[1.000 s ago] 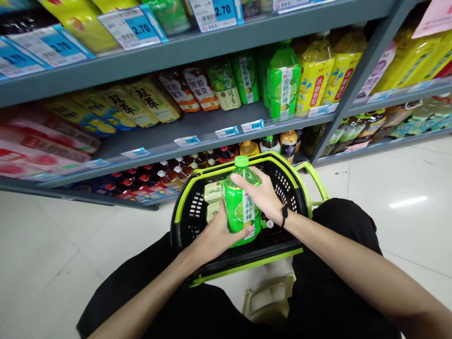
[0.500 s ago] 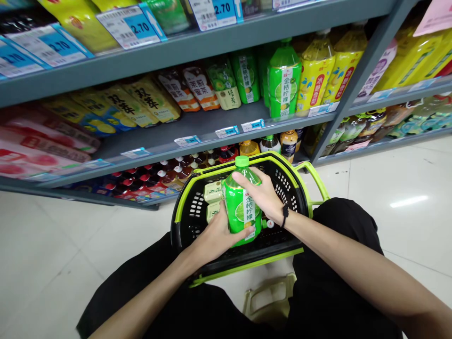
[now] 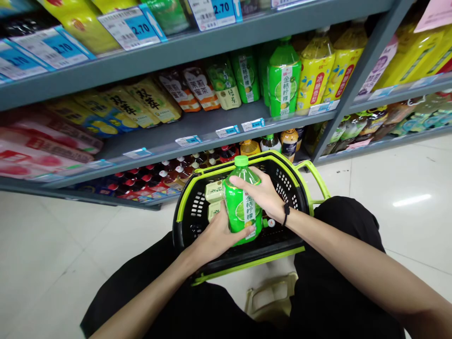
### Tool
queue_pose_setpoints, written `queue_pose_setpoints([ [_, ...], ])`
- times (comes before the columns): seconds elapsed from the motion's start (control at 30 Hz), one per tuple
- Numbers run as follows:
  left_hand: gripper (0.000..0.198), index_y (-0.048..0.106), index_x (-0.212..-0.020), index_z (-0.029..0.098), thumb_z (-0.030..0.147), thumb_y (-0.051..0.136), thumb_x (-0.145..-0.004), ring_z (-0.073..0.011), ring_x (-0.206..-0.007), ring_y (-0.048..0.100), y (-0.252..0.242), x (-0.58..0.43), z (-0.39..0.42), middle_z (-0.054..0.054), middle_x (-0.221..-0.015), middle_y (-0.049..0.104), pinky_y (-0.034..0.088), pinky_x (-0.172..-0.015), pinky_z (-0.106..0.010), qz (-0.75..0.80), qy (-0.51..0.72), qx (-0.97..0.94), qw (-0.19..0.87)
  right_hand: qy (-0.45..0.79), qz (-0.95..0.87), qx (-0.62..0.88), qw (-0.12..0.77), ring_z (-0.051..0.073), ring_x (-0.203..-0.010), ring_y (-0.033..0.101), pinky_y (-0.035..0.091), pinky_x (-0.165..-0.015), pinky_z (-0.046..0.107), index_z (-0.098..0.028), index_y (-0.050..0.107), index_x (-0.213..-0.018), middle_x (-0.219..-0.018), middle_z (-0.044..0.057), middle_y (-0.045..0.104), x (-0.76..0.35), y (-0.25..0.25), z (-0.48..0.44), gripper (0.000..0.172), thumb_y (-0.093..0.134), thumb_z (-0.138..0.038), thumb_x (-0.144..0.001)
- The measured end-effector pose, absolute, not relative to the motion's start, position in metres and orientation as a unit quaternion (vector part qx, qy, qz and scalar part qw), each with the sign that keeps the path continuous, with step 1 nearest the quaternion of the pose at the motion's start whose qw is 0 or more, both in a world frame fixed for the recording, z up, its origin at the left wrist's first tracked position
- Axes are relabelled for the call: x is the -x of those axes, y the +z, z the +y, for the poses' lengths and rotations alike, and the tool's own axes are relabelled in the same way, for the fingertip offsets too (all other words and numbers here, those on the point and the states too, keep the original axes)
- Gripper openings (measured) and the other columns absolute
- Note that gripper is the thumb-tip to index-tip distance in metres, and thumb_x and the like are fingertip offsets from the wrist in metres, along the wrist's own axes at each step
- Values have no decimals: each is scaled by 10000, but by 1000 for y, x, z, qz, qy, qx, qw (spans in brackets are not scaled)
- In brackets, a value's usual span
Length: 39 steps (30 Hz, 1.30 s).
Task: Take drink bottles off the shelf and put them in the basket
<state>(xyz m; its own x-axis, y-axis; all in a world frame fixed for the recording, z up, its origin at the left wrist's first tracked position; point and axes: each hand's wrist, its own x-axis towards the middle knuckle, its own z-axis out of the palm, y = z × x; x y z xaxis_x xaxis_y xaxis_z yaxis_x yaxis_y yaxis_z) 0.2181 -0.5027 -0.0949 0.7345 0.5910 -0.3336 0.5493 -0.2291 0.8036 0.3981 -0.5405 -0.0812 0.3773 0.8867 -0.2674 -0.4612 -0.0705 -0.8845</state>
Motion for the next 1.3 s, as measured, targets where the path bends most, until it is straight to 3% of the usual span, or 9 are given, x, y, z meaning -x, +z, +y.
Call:
queue_pose_setpoints([
  [0.47,802,385,-1505,210,482,790,-868,-336,-1326,632,-96,-217,-502,-146,-1434,609,509,-1154,-526,362,33,-791,492,535,-221,502,643,202,-885,711,573,-841,335,-227,749,-1067,-961,-1,757,-400,-81,-541,555,998,-448,-623],
  [0.83,795,388,-1492,205,483,788,-864,-344,-1312,637,-97,-218,-502,-146,-1412,616,510,-1145,-546,362,28,-793,489,539,-222,493,645,186,-831,706,577,-823,327,-229,739,-1057,-948,-7,754,-399,-81,-542,545,997,-453,-633],
  [1.1,797,381,-1454,176,513,783,-855,-356,-1262,664,-95,-217,-502,-168,-1365,658,531,-1100,-535,369,24,-789,491,537,-244,499,635,203,-902,730,595,-859,355,-240,727,-1100,-997,9,769,-401,-87,-543,580,986,-527,-668],
  [1.3,825,358,-1482,188,516,785,-857,-355,-1293,650,-97,-216,-503,-168,-1404,642,523,-1107,-533,369,21,-787,494,538,-229,501,638,204,-908,731,593,-862,347,-238,737,-1087,-1004,8,776,-399,-86,-543,570,1000,-479,-643],
])
